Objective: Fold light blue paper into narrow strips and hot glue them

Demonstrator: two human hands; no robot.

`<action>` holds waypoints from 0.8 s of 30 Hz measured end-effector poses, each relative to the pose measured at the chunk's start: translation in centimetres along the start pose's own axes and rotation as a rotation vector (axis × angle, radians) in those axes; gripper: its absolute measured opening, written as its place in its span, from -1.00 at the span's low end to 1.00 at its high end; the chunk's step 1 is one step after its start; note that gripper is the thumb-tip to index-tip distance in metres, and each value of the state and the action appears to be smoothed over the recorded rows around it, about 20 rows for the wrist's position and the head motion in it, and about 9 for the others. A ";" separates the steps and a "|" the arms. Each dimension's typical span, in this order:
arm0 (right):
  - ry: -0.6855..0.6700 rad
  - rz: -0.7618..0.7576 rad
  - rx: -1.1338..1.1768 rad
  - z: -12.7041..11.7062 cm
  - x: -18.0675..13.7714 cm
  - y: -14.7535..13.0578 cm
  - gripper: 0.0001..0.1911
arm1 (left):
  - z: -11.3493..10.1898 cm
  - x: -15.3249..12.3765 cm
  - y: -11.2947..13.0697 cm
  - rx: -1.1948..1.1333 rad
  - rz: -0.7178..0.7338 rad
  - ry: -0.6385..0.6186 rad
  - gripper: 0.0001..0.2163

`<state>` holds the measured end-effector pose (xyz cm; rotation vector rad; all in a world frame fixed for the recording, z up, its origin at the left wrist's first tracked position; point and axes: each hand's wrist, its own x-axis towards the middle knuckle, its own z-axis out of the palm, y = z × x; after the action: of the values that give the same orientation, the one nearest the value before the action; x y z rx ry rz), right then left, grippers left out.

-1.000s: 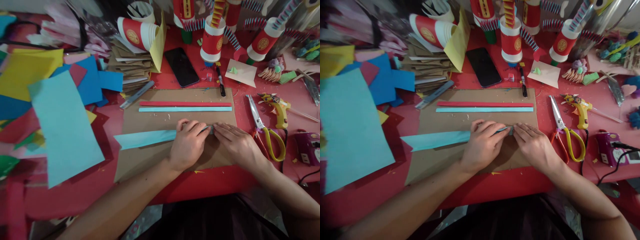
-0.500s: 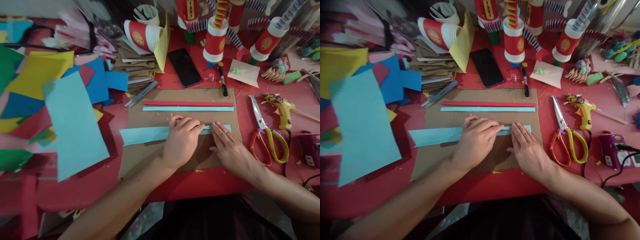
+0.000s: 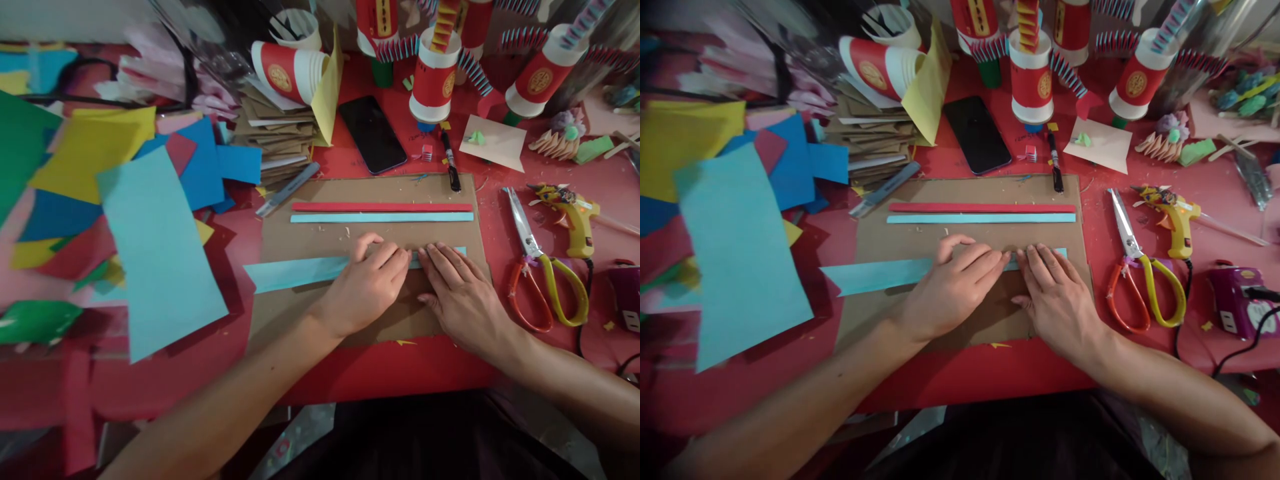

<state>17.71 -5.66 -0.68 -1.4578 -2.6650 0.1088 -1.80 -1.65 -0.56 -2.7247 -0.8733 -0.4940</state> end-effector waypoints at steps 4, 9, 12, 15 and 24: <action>0.005 -0.005 -0.019 0.2 -0.1 -0.1 -0.47 | -0.3 -0.3 0.2 0.013 -0.013 -0.017 -0.77; 0.039 0.005 -0.006 0.5 -0.3 -0.3 -0.49 | -0.7 -1.4 0.0 0.025 -0.067 -0.006 -0.75; 0.040 0.008 0.006 0.7 -0.3 -0.3 -0.50 | -0.9 -2.1 -0.2 0.025 -0.117 0.007 -0.76; 0.046 -0.002 -0.009 0.8 -0.3 -0.3 -0.49 | -1.0 -2.6 -0.4 -0.005 -0.161 0.019 -0.77; 0.071 -0.017 -0.027 0.9 -0.4 -0.2 -0.49 | -1.0 -3.5 -0.5 -0.059 -0.237 -0.007 -0.73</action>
<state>17.60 -6.12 -1.53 -1.4188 -2.6310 0.0197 -5.01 -3.31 -0.94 -2.6897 -1.2099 -0.5635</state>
